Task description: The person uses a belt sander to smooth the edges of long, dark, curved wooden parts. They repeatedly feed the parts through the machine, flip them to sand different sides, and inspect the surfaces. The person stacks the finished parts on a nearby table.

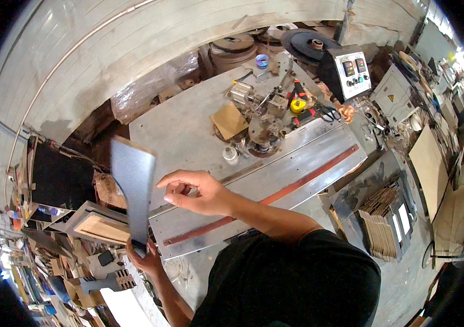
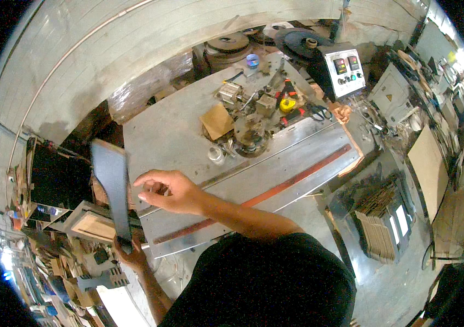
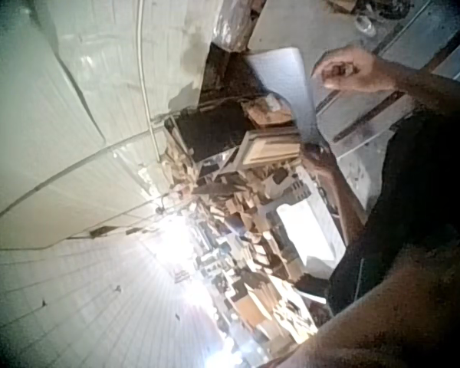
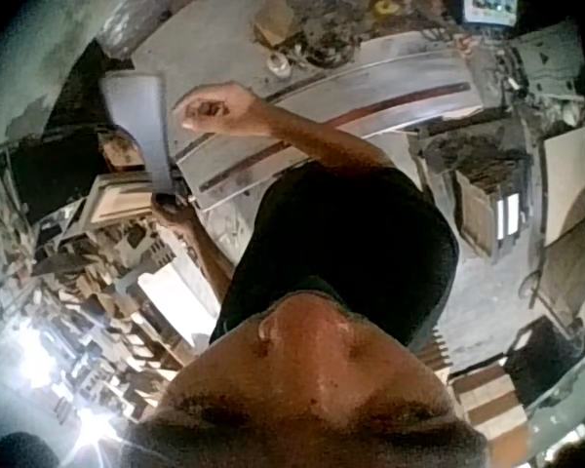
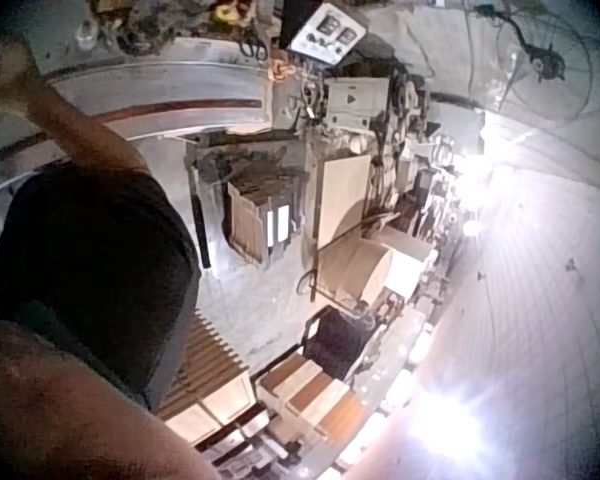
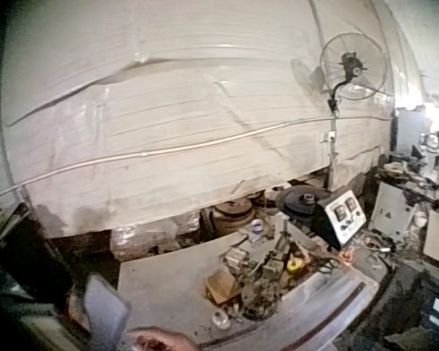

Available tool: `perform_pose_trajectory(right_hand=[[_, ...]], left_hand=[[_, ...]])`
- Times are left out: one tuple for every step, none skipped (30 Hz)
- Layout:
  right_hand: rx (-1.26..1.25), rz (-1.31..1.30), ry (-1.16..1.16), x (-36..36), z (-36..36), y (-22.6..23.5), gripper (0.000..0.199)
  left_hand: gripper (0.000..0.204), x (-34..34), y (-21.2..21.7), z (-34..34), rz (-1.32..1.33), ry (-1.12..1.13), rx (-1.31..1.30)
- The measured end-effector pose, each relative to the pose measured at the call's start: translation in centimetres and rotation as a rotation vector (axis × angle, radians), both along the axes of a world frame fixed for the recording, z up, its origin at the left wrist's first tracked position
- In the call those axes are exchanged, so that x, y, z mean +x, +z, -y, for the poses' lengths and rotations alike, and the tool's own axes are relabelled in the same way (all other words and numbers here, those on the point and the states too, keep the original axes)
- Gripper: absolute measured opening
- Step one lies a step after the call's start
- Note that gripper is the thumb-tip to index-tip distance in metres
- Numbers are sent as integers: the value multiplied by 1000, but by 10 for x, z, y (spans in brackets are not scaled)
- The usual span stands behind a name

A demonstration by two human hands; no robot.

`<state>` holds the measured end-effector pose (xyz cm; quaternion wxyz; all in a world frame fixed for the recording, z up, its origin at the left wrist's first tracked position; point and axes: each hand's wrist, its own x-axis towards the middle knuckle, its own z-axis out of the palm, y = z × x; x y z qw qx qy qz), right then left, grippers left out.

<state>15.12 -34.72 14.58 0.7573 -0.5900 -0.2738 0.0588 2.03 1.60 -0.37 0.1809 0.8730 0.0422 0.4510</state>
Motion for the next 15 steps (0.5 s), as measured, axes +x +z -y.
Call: perform_pose_trajectory(right_hand=[[-29, 16, 18, -2, -2, 2, 32], [-58, 32, 39, -4, -3, 2, 32], [-39, 57, 45, -4, -5, -4, 33], [-37, 97, 25, -5, -6, -9, 33], [-29, 136, 12, -6, -6, -12, 32], [-13, 64, 54, -10, -4, -7, 32], [-20, 87, 26, -11, -6, -14, 30], [-46, 94, 31, -11, -3, -15, 30], [-73, 99, 29, -11, -1, -14, 31], [-80, 84, 27, -12, 0, -16, 30], [-95, 70, 15, -12, 0, -17, 30], [-100, 75, 23, -15, -3, -18, 30], [-114, 82, 23, -15, -3, -17, 29], [-132, 92, 15, -16, -3, -15, 29], [-203, 137, 38, -17, -1, -10, 36]], left_hand=[[65, -2, 4, -2, 22, 14, -77], [62, 3, 2, 0, 41, -18, -248], [58, 12, 21, 17, 48, -44, -372], [55, 18, 43, 34, 62, -54, -488], [50, 24, 50, 36, 64, -142, -656], [45, 24, 56, 30, 76, -220, -812], [41, 26, 65, 27, 58, -244, -810], [38, 29, 73, 27, 39, -266, -813], [40, 32, 88, 39, 90, -151, -891], [44, 36, 101, 47, 128, -166, -996], [49, 40, 114, 57, 170, -181, -1101], [54, 40, 124, 58, 192, -322, -1225], [58, 41, 136, 62, 195, -411, -1323], [62, 43, 148, 66, 198, -511, -1423], [60, 42, 160, 74, 232, -518, -1476]])
